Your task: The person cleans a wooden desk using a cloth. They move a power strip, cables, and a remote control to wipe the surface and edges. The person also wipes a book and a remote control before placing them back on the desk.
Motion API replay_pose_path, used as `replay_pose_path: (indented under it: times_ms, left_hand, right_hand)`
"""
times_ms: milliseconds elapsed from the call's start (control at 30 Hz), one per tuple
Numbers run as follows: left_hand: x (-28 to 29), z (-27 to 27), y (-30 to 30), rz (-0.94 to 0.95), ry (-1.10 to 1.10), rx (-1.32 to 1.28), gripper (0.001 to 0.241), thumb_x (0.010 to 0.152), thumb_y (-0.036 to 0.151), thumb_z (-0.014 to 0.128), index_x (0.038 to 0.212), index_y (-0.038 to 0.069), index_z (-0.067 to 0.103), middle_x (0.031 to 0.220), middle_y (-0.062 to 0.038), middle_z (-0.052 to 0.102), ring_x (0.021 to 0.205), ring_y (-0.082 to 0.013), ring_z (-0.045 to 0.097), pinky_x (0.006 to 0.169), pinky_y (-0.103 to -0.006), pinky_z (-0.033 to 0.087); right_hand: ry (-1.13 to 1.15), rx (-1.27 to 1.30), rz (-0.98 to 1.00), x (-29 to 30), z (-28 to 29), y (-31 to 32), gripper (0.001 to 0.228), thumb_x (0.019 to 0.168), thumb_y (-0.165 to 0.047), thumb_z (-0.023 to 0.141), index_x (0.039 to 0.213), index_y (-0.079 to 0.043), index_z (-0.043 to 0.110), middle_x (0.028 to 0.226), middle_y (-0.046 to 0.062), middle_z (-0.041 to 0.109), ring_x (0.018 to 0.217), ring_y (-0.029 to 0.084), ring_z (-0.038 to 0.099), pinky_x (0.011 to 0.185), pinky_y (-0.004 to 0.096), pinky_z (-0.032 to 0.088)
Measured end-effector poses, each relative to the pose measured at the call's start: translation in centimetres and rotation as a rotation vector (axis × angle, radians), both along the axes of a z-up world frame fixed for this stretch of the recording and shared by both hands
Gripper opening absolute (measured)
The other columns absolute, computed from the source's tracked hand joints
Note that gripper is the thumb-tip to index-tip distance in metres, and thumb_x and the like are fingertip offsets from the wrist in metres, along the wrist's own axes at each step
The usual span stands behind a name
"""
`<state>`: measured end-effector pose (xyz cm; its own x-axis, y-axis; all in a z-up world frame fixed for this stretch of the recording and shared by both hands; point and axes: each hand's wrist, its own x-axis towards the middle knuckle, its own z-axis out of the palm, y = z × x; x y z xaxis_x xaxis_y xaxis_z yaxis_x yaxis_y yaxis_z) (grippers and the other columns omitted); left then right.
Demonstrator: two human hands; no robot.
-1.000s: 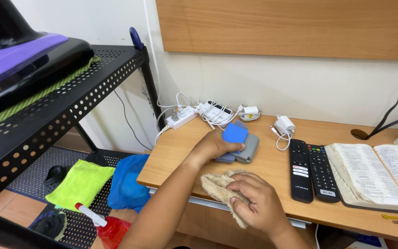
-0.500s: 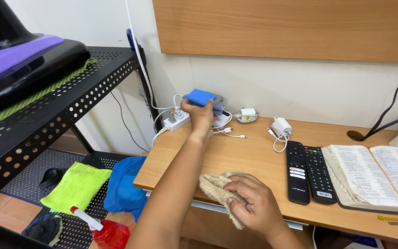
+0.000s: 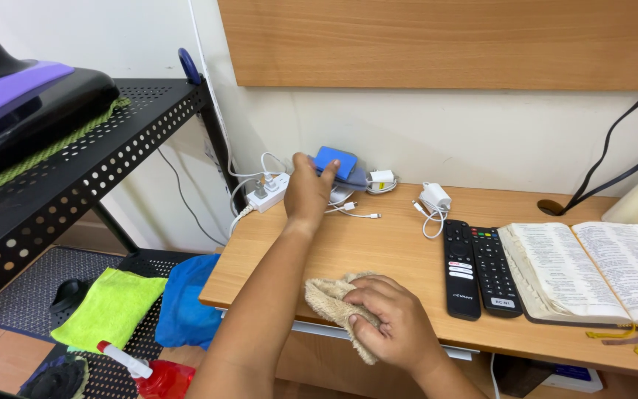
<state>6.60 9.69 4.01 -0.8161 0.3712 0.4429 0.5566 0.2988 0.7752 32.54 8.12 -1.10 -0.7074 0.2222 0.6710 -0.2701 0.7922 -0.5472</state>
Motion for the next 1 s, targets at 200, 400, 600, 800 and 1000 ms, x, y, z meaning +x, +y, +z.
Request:
replay_pose_path:
  times_ms: [200,400,600,800,1000]
  left_hand:
    - [2.8,0.8,3.5,-0.365,0.505,-0.160,0.026,0.091,0.030,0.075,0.112,0.017,0.066,0.109,-0.007,0.072,0.105,-0.0319,0.067,0.088,-0.0454,0.052]
    - [10.0,3.4,7.8,-0.751,0.767,-0.667,0.081,0.065,0.021,0.084,0.139,0.032,0.055,0.156,-0.003,0.040,0.144,-0.0301,0.033,0.103,-0.0614,0.032]
    - [10.7,0.4,11.1,-0.654,1.025,-0.869,0.048,0.085,0.023,0.069,0.132,0.032,0.064,0.141,0.001,0.055,0.140,-0.0259,0.040,0.115,-0.0641,0.021]
    - [7.5,-0.3,9.2,-0.527,1.246,-0.986,0.020,0.091,0.021,0.064,0.105,0.020,0.077,0.126,-0.001,0.063,0.133,-0.0248,0.046,0.119,-0.0637,0.018]
    - [7.5,1.6,4.7,-0.592,1.011,-0.979,0.048,0.089,0.018,0.065,0.136,0.024,0.060,0.154,-0.004,0.043,0.148,-0.0296,0.031,0.118,-0.0695,0.008]
  right_hand:
    - [0.039,0.120,-0.027,-0.2,-0.1,-0.1,0.022,0.073,-0.014,0.074,0.093,-0.005,0.073,0.103,0.016,0.074,0.108,0.036,0.070,0.091,0.043,0.056]
    - [0.091,0.182,-0.004,0.0,0.6,-0.5,0.026,0.070,-0.012,0.072,0.095,-0.003,0.072,0.104,0.018,0.071,0.106,0.039,0.067,0.090,0.046,0.055]
    - [0.048,0.085,-0.001,0.1,0.0,-0.1,0.023,0.069,-0.010,0.072,0.092,-0.005,0.074,0.097,0.012,0.072,0.098,0.037,0.068,0.087,0.044,0.057]
    - [0.108,0.151,-0.008,0.2,0.9,-0.5,0.024,0.073,-0.011,0.072,0.096,-0.004,0.073,0.106,0.015,0.071,0.106,0.036,0.068,0.091,0.044,0.056]
    - [0.081,0.167,-0.046,0.1,0.3,-0.4,0.021,0.073,-0.014,0.073,0.092,-0.006,0.074,0.104,0.014,0.071,0.106,0.033,0.068,0.091,0.043,0.055]
